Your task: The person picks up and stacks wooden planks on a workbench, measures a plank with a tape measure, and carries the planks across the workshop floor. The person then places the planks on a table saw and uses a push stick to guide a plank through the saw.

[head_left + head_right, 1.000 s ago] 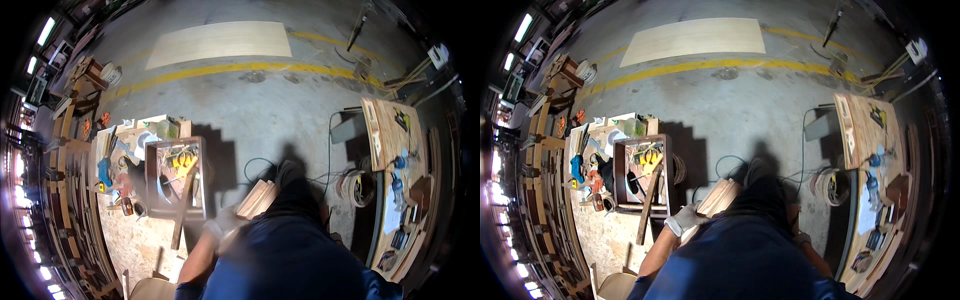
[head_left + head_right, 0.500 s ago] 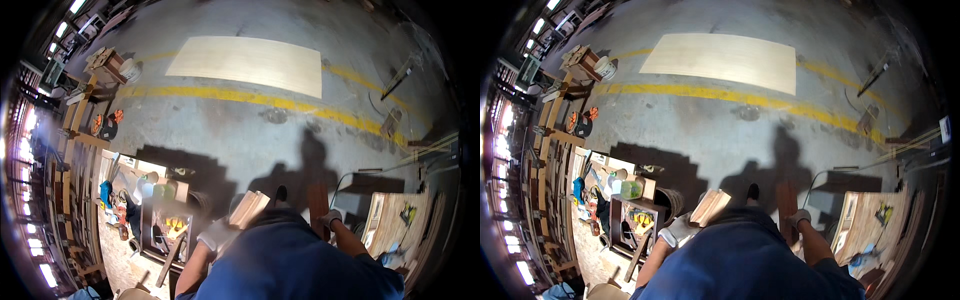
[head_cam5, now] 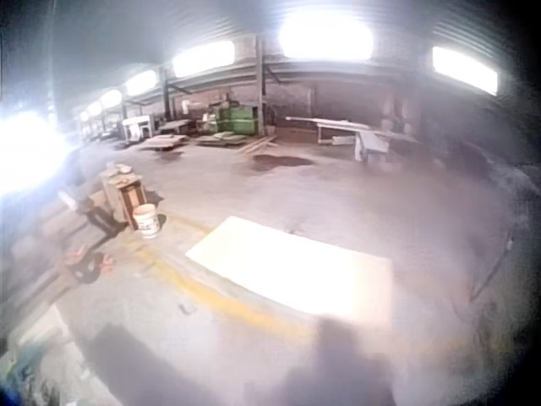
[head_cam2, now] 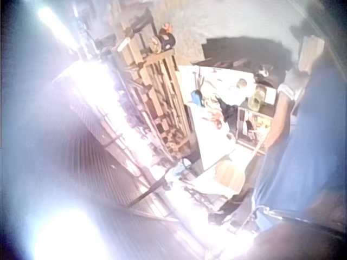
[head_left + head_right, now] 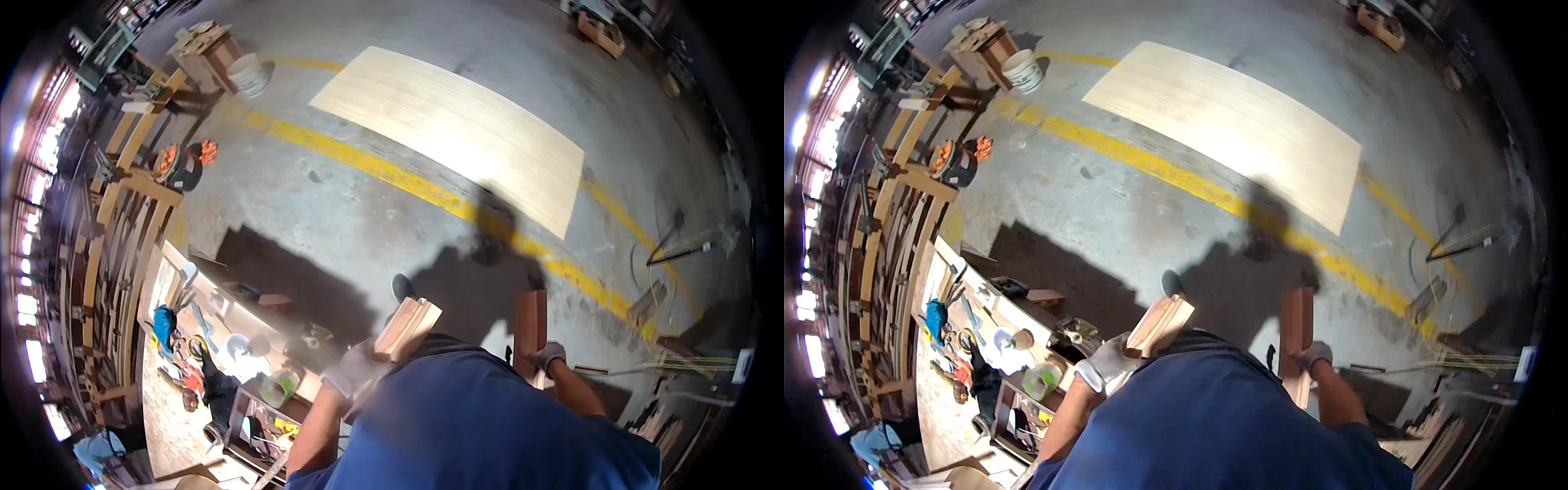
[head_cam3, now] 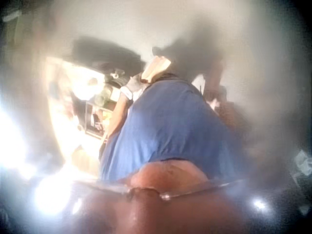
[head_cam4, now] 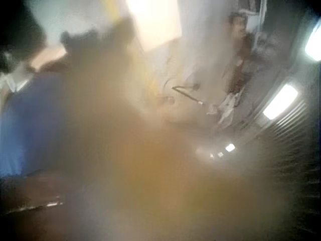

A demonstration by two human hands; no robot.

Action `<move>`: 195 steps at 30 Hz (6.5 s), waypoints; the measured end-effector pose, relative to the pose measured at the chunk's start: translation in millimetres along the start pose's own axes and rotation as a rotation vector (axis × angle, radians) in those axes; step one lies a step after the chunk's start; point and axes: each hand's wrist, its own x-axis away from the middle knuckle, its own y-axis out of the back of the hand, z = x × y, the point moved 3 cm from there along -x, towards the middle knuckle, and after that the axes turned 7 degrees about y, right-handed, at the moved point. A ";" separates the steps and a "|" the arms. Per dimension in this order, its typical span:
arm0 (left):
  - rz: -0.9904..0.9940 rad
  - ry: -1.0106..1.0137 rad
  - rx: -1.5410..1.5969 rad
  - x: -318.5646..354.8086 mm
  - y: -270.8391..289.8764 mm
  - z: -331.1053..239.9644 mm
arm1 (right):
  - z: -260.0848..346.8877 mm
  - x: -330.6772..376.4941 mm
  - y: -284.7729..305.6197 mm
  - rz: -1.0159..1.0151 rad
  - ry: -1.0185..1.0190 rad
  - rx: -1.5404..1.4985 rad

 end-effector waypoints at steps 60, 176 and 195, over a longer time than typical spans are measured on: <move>-0.215 0.031 0.110 -627.7 1122.8 -926.2 | 1383.4 -576.0 541.1 0.364 0.117 0.256; 0.641 -0.101 -0.838 -2628.3 191.7 -3351.8 | 1250.7 -2292.3 2663.7 0.283 -0.343 -0.646; 0.394 -0.095 -1.040 -2806.9 -72.8 -3695.3 | 1064.9 -2641.2 3406.4 -0.501 -0.238 -0.476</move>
